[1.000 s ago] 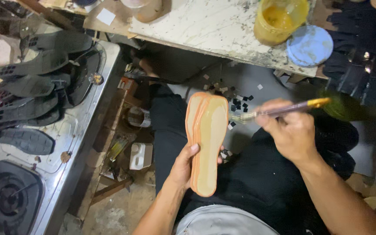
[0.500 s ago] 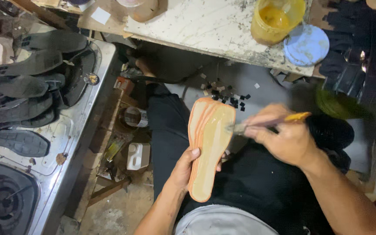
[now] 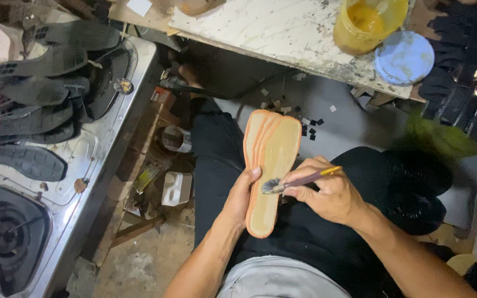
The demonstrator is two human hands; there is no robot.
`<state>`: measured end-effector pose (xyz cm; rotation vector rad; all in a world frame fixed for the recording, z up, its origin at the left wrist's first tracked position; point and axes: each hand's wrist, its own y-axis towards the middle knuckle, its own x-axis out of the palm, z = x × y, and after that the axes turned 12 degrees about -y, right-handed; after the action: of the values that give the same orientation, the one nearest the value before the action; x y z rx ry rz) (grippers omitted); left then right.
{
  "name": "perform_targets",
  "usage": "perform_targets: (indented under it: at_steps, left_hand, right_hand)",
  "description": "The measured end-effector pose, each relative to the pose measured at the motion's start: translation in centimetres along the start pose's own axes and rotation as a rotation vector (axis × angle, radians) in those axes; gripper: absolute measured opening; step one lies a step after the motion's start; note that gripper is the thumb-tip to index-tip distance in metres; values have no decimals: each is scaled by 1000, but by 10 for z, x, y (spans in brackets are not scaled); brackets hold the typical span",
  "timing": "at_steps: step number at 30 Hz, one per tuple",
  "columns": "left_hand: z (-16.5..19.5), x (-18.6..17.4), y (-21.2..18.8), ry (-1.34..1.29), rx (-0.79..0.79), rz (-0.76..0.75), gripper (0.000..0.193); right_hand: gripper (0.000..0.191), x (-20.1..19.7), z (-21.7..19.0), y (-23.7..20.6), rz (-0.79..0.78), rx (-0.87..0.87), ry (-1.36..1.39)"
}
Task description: The person sits on the floor holding a sandal insole in one hand and brushes yellow adhesive from a jar onto the insole surface using a brush. They repeatedly dip the brush into the jar, spread the adhesive across the insole, and work through a stack of insoles one at a time.
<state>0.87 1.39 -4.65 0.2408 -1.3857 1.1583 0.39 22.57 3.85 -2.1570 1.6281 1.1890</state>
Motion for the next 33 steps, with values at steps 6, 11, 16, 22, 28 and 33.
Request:
perform_targets:
  at_steps: [6, 11, 16, 22, 28, 33]
  left_hand:
    - [5, -9, 17, -49, 53, 66, 50]
    - [9, -13, 16, -33, 47, 9, 50]
    - [12, -10, 19, -61, 158, 31, 44]
    - [20, -16, 25, -39, 200, 51, 48]
    - [15, -4, 23, 78, 296, 67, 46]
    - [17, 10, 9, 41, 230, 5, 49]
  right_hand:
    - [21, 20, -23, -12, -56, -67, 87]
    - [22, 14, -22, -16, -152, -30, 241]
    - [24, 17, -21, -8, 127, 152, -10]
    - [29, 3, -42, -1, -36, -202, -47]
    - [23, 3, -52, 4, -109, -322, -134]
    - [22, 3, -44, 1, -26, -117, -18]
